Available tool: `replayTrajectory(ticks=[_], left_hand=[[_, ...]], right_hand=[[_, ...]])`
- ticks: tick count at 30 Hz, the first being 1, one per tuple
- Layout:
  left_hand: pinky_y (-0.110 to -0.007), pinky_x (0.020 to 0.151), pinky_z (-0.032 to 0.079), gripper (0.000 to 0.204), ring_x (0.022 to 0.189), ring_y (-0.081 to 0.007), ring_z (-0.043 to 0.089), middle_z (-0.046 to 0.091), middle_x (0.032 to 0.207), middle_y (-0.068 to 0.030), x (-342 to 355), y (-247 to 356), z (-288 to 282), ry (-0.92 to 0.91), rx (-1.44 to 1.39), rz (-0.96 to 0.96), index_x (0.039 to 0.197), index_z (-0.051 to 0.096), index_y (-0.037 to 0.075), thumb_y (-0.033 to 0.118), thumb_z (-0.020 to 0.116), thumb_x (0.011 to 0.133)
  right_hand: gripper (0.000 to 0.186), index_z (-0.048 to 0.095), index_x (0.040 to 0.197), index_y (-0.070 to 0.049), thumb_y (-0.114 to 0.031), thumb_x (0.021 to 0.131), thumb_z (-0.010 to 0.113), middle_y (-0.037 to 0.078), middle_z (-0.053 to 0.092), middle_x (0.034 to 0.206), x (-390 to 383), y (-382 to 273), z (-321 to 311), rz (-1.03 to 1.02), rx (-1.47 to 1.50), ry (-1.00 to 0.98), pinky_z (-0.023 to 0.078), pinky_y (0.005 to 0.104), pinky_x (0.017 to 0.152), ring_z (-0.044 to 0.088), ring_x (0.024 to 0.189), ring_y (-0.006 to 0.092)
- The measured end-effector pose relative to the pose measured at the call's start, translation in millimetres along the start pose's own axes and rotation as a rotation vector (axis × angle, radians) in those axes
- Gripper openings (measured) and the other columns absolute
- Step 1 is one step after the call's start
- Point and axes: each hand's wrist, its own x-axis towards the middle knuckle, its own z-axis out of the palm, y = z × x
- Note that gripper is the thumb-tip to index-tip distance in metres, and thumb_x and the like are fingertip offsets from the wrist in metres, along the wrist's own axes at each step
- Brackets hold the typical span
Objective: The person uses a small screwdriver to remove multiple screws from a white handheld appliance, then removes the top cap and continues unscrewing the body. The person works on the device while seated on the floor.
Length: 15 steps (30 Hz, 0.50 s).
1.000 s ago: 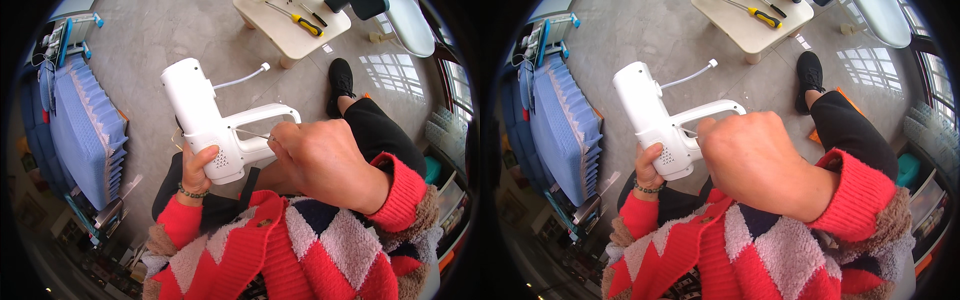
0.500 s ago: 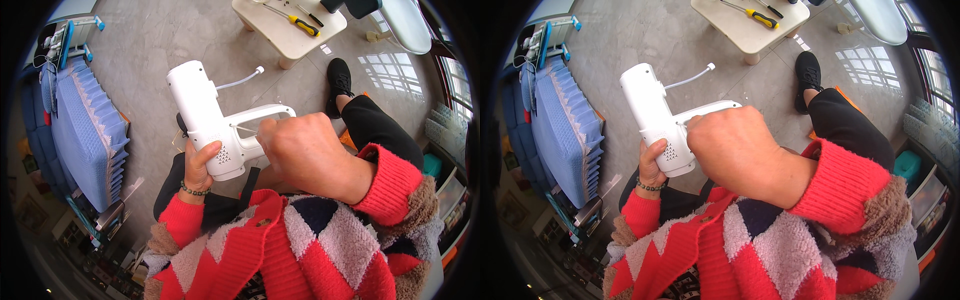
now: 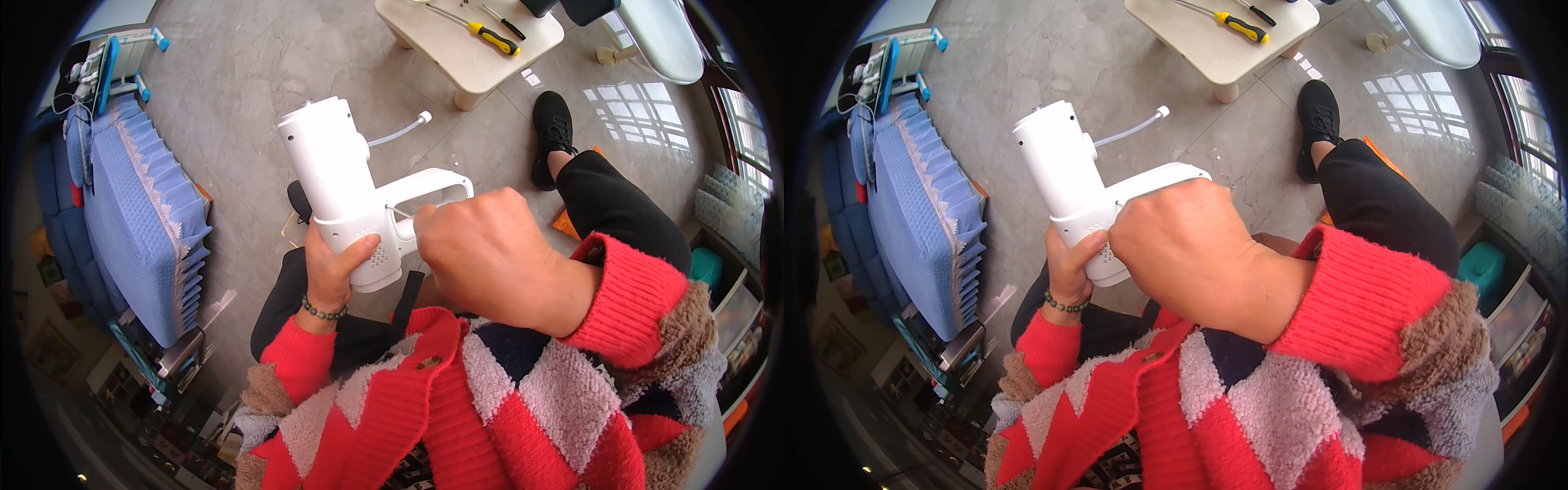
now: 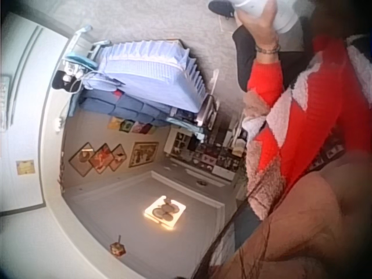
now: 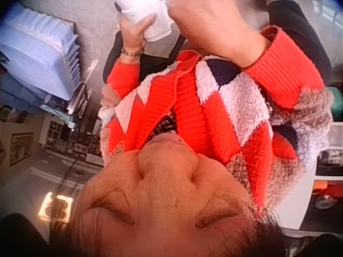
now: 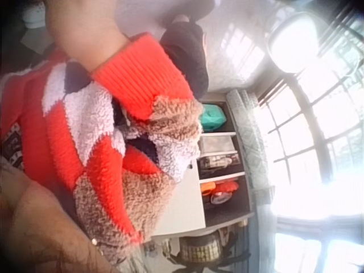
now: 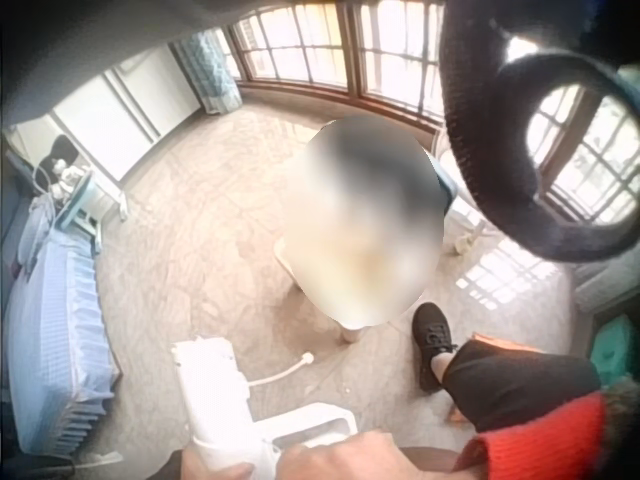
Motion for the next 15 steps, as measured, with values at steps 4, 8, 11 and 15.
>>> replayTrajectory(ticks=[4, 8, 11, 15], left_hand=[[-0.032, 0.088, 0.049, 0.056, 0.099, -0.0171, 0.061, 0.061, 0.11, -0.0091, 1.2, -0.8, 1.4, 0.011, -0.066, -0.056, 0.123, 0.05, 0.0, 0.011, 0.077, 0.074], [-0.032, 0.088, 0.05, 0.055, 0.1, -0.0175, 0.061, 0.061, 0.111, -0.0089, 2.2, 1.6, 5.6, 0.028, -0.004, 0.007, 0.122, 0.05, 0.0, 0.011, 0.076, 0.075], [-0.032, 0.087, 0.05, 0.054, 0.099, -0.0177, 0.061, 0.061, 0.11, -0.0088, 3.7, 6.5, 6.5, 0.038, -0.105, -0.056, 0.122, 0.05, 0.0, 0.01, 0.075, 0.076], [-0.031, 0.086, 0.05, 0.051, 0.098, -0.0173, 0.061, 0.061, 0.109, -0.0085, 5.4, 9.1, 7.5, 0.031, -0.171, -0.062, 0.121, 0.051, 0.0, 0.008, 0.073, 0.077]], right_hand=[[0.003, 0.069, 0.063, -0.006, -0.009, 0.062, 0.068, 0.012, 0.064, 0.062, 2.0, 0.9, 4.6, 0.011, -0.012, 0.114, 0.054, 0.0382, 0.052, 0.068, 0.06, 0.0283], [0.016, 0.062, 0.075, -0.001, -0.012, 0.067, 0.069, 0.014, 0.064, 0.063, 4.1, 3.4, 8.7, 0.015, -0.017, 0.095, 0.052, 0.0387, 0.05, 0.068, 0.061, 0.03], [0.028, 0.054, 0.088, 0.0, -0.016, 0.072, 0.07, 0.014, 0.063, 0.065, 6.3, 5.7, 12.4, 0.036, -0.041, 0.061, 0.049, 0.039, 0.048, 0.067, 0.063, 0.0311], [0.018, 0.052, 0.086, -0.003, -0.008, 0.075, 0.064, 0.011, 0.061, 0.067, 8.3, 6.8, 19.5, -0.048, -0.183, 0.162, 0.048, 0.0356, 0.044, 0.066, 0.062, 0.0266]])
